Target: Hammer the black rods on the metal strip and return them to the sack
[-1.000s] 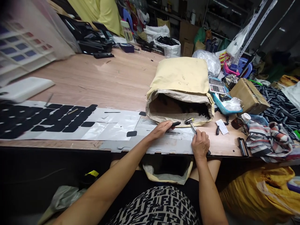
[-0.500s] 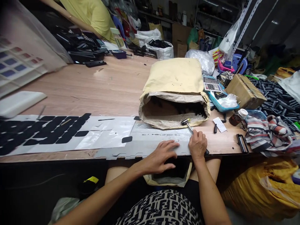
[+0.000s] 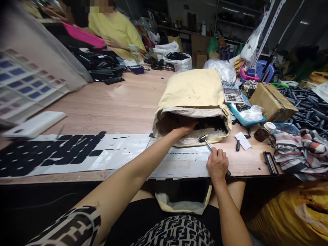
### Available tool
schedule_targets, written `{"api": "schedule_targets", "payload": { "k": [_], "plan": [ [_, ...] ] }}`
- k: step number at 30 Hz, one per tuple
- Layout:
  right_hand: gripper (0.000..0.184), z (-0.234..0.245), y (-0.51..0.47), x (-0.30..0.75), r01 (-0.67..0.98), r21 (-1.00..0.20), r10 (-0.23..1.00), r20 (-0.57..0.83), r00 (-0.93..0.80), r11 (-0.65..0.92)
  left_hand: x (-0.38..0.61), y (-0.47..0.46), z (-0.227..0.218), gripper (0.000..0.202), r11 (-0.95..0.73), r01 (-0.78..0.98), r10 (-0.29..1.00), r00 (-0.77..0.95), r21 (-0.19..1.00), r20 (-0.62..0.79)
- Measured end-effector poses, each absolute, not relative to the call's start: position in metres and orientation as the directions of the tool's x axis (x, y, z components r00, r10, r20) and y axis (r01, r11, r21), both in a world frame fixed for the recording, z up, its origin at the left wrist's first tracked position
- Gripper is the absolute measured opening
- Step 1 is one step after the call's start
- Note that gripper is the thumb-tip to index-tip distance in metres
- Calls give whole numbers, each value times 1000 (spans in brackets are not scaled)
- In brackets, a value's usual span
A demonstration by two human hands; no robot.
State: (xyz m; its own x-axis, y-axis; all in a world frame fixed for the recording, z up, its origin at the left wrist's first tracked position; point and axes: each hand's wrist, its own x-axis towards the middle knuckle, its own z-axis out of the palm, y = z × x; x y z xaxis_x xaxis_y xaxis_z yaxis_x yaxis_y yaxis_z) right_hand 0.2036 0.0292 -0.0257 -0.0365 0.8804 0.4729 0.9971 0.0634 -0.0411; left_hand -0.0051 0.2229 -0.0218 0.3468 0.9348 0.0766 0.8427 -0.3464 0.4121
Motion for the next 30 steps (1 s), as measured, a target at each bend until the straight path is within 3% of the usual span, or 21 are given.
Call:
{"api": "schedule_targets", "payload": {
  "k": [4,9,13,18,30],
  "plan": [
    [25,-26,31,204,997,-38,878,477,-41,68,-10,215,-19,30,-401,864,916,383,305,119],
    [25,-25,32,205,997,-34,873,486,-44,70,-20,171,-4,32,-357,842,932,294,404,210],
    [26,-24,32,205,997,-28,864,501,-53,77,-23,120,2,22,-501,748,856,354,435,378],
    [26,-26,33,207,997,-16,858,510,-59,78,-21,84,-21,15,-546,674,838,449,498,310],
    [27,-26,30,204,997,-61,903,430,-8,39,-26,84,-49,21,-498,574,866,364,650,342]
  ]
}}
